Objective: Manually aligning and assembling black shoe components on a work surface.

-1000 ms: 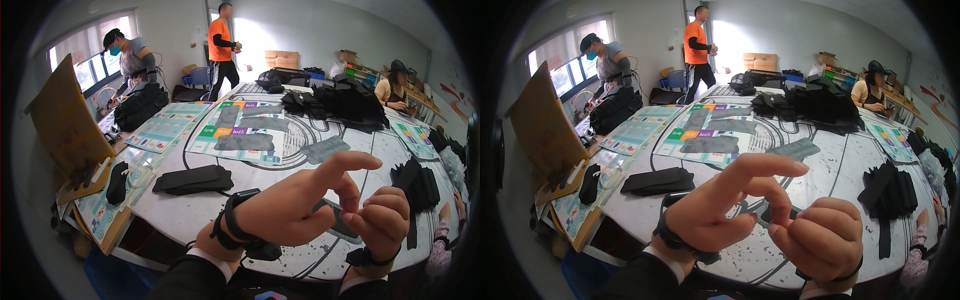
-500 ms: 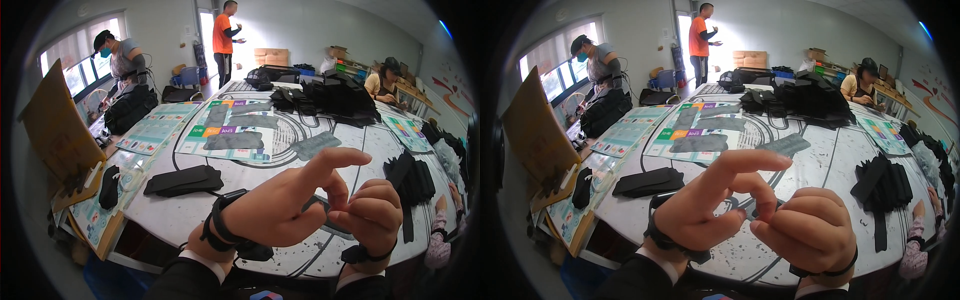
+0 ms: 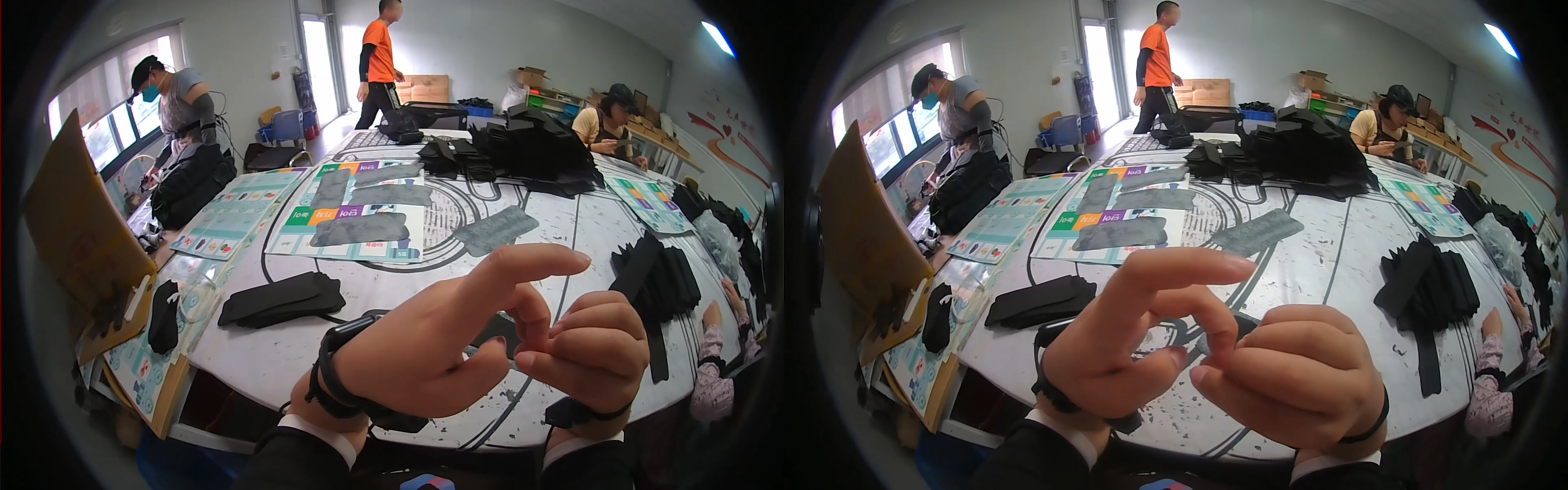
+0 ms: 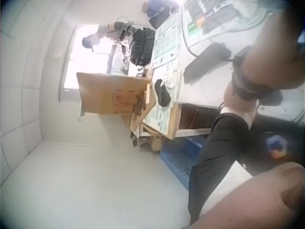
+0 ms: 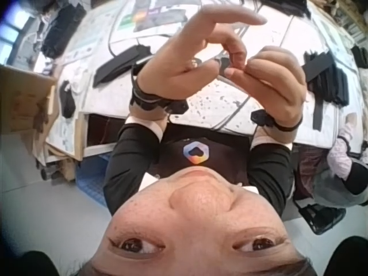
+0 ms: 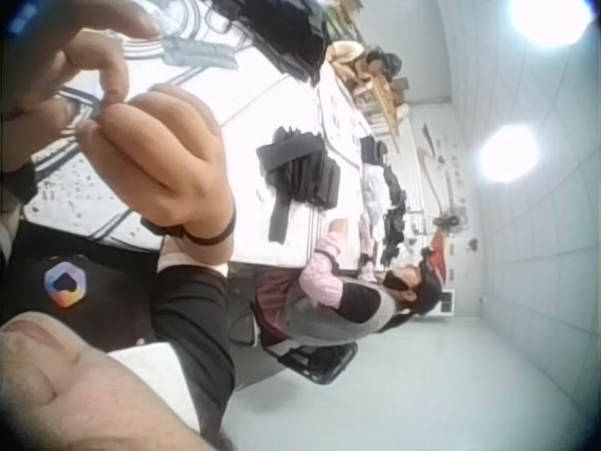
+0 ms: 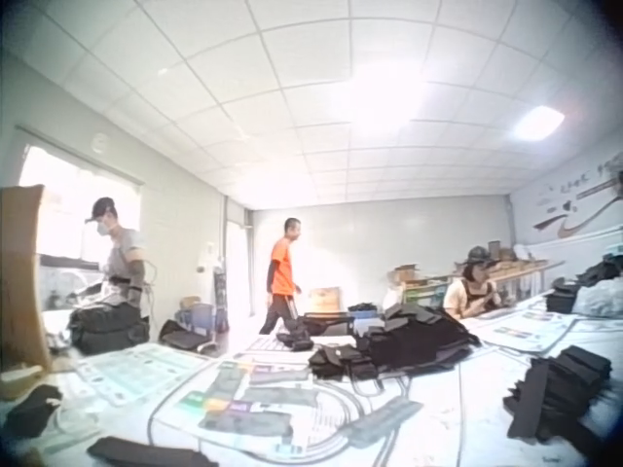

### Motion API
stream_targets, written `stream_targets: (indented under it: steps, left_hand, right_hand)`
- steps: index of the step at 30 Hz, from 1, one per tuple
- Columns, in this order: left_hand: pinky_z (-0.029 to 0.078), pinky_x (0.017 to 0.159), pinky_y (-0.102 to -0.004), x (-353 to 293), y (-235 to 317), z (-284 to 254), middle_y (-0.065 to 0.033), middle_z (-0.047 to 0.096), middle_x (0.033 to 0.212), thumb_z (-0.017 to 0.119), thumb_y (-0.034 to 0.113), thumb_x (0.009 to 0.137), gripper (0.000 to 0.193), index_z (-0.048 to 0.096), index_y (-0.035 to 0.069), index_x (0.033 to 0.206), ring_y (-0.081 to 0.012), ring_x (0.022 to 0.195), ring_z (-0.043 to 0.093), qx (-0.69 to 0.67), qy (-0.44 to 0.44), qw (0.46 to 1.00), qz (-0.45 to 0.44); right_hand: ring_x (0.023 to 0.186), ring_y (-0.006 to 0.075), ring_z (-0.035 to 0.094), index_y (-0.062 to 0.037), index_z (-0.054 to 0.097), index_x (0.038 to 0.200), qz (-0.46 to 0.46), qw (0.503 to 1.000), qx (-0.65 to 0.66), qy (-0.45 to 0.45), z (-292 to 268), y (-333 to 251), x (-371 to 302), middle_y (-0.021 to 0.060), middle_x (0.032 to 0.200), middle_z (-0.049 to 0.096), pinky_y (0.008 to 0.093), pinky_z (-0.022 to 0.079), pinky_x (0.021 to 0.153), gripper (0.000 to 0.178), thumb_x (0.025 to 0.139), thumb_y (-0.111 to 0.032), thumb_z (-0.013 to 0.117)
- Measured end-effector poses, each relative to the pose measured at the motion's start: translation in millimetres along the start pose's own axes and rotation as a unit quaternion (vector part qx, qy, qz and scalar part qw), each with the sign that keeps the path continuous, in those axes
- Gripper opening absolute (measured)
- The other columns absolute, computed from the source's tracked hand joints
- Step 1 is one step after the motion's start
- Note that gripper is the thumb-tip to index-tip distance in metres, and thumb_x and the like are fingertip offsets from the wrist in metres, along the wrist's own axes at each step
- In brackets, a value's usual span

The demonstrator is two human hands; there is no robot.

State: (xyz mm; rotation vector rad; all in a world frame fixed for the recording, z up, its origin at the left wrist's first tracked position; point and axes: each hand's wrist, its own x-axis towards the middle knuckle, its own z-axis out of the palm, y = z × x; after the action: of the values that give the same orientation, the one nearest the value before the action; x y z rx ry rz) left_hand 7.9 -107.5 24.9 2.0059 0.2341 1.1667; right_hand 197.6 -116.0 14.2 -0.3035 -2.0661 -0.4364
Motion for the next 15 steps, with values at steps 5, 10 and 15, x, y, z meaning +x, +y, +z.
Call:
stream_targets:
  steps: [5,10,15]
  left_hand:
    - [0.047,0.077,-0.0333,-0.6,-1.0,2.0,-0.0193,0.045,0.122,0.039,-0.013,0.061,0.062,0.035,-0.007,0.122,-0.0197,0.081,0.059,-0.021,0.003,1.0,0.022]
    - [0.045,0.075,-0.0325,0.4,-2.0,6.0,-0.0202,0.048,0.114,0.038,-0.013,0.058,0.063,0.035,-0.009,0.121,-0.02,0.079,0.059,0.002,0.009,0.999,0.043]
    - [0.045,0.074,-0.0321,0.1,-4.5,4.2,-0.0206,0.052,0.108,0.039,-0.01,0.055,0.065,0.035,-0.008,0.12,-0.0214,0.075,0.06,0.003,0.054,0.997,0.052]
  right_hand:
    - [0.069,0.0159,0.057,-0.0076,0.07,0.082,-0.025,0.999,0.017,0.019,1.0,-0.8,-0.3,-0.0001,0.083,0.058,0.0268,0.048,0.062,0.023,0.059,-0.005,0.072]
    - [0.068,0.0171,0.057,-0.0048,0.068,0.081,-0.036,0.998,0.044,0.013,-0.8,1.3,3.6,0.0036,0.083,0.058,0.0278,0.049,0.061,0.02,0.061,-0.005,0.071]
    - [0.068,0.0166,0.057,-0.0046,0.067,0.079,-0.041,0.998,0.045,0.026,1.3,5.5,4.5,0.0046,0.082,0.058,0.0273,0.049,0.058,0.015,0.064,-0.005,0.071]
